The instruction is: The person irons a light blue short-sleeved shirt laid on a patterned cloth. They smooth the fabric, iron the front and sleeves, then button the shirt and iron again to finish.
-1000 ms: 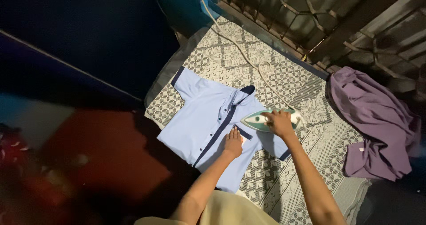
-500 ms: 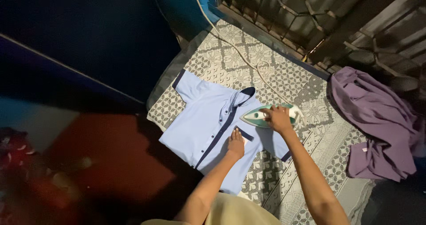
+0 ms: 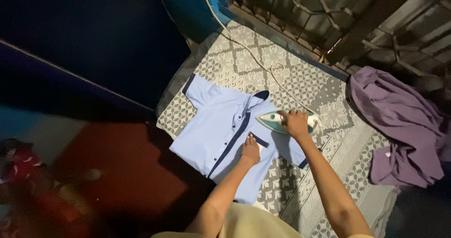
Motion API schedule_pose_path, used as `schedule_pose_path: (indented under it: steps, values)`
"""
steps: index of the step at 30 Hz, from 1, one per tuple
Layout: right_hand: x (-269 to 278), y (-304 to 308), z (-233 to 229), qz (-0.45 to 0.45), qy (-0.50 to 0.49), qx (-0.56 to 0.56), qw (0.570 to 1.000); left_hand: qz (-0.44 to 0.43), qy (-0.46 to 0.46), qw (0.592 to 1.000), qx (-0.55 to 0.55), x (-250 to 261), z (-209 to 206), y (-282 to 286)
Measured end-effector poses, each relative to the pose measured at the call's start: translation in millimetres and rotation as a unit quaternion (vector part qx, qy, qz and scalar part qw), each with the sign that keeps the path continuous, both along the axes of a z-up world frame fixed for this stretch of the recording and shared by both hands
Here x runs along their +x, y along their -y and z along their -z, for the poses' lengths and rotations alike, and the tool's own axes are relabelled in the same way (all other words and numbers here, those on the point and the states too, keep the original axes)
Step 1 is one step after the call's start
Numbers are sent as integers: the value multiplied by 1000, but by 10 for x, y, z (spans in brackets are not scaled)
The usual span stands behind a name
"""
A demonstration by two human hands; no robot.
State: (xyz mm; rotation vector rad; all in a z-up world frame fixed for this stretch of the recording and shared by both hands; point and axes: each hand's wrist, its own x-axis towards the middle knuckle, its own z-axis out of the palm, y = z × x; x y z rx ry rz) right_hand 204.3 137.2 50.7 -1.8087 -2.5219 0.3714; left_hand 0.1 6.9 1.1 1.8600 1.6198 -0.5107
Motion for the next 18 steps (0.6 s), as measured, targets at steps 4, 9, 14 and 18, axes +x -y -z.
schedule_pose_path:
  steps: [4, 9, 14, 18]
  values:
    - [-47, -61, 109, 113, 9, 44, 993, -4, 9, 1000, -5, 10, 27, -16]
    - [-24, -99, 111, 145, 25, 32, 989, -22, 33, 999, 7, -24, 34, -60]
    - [174, -149, 71, 106, 38, -86, 990, -44, 51, 998, 19, -68, 68, -16]
    - [411, -23, -222, 19, 43, -205, 978, -39, 54, 998, -11, -95, 86, -70]
